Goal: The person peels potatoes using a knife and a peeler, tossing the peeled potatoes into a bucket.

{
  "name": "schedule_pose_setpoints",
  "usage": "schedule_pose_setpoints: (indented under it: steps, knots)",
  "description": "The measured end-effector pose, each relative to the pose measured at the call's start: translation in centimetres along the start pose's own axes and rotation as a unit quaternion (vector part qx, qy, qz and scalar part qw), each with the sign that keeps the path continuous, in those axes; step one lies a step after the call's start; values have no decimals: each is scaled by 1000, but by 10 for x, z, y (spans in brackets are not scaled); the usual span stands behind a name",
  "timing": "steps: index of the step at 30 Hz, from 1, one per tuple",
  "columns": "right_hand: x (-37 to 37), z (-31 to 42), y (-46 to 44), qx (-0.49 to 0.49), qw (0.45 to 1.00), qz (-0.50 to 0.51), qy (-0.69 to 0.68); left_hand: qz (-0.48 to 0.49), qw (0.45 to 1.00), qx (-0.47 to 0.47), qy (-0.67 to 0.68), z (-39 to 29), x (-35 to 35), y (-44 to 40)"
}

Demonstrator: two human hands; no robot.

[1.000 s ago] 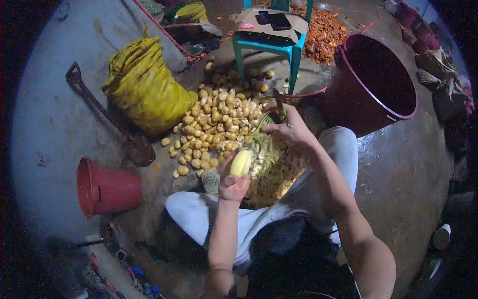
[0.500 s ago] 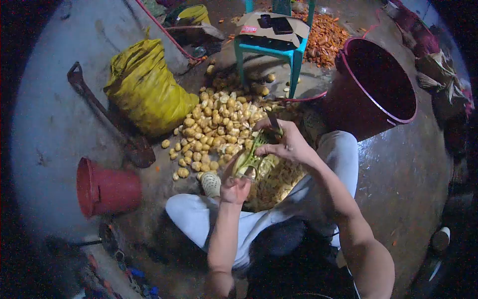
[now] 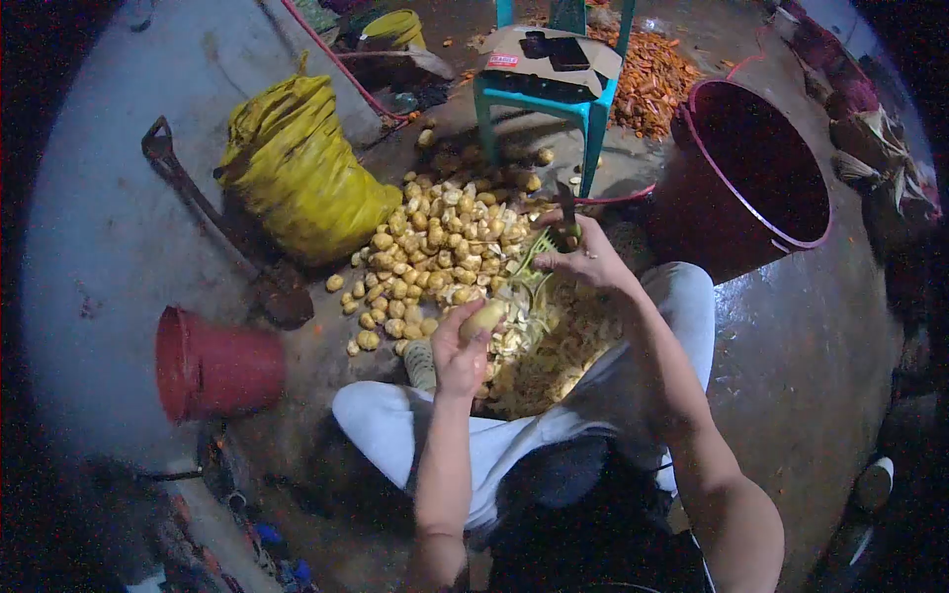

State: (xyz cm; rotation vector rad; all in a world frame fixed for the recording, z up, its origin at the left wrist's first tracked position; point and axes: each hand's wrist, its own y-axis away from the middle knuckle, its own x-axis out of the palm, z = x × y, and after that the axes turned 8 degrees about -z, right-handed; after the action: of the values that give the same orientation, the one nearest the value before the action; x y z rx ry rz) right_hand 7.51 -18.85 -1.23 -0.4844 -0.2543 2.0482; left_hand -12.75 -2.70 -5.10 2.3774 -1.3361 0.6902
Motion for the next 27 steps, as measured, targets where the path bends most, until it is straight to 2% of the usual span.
schedule_pose_setpoints:
  steps: [2, 3, 4, 6, 7, 8, 10, 11, 12, 13, 15, 17, 18, 20, 22, 24, 26, 27]
  knots:
    - [1, 20, -1, 51, 992, 103, -41, 16, 999, 14, -26, 1, -1, 2]
    - [2, 14, -2, 25, 994, 103, 15, 31, 998, 28, -53, 0, 0, 3]
    - [3, 9, -2, 25, 994, 102, 15, 32, 998, 28, -53, -1, 0, 3]
    - [2, -2, -2, 162, 987, -6, -8, 31, 999, -36, 2, 0, 3, 5]
    - [1, -6, -7, 90, 996, 11, 23, 35, 999, -36, 1, 1, 4, 5]
    - [1, -10, -4, 88, 996, 9, 24, 20, 1000, -18, -14, 4, 4, 6]
    - [4, 17, 1, -44, 993, 109, 23, 3, 1000, -3, -29, 8, 6, 4]
    - [6, 8, 1, 25, 994, 102, 37, 9, 999, 3, -36, 9, 5, 3]
    - [7, -18, 2, 57, 996, 54, 49, 13, 999, 5, -45, 9, 4, 5]
    - [2, -22, 0, 64, 996, 35, 47, 14, 999, -28, 8, 8, 4, 5]
    - [-2, -17, -5, 64, 997, 13, 48, 25, 998, -36, 44, 5, 5, 4]
    - [1, 11, -2, 26, 993, 109, -23, 31, 995, -49, 82, 6, 8, 5]
    - [4, 14, -2, 1, 995, 100, -7, 19, 990, -72, 116, 6, 10, 5]
    - [8, 0, 0, 18, 999, -15, 42, 3, 984, -98, 147, 9, 5, 9]
    - [7, -12, -8, 79, 990, -42, -104, 1, 982, -92, 164, 16, -1, 4]
    - [0, -9, -6, 43, 999, 7, 21, 21, 983, -71, 165, 18, -2, 1]
    - [2, -5, -5, 39, 999, 21, 6, -101, 952, -167, 237, 15, -3, 0]
    - [3, -7, -5, 45, 999, 12, 12, -103, 952, -166, 236, 15, -5, -1]
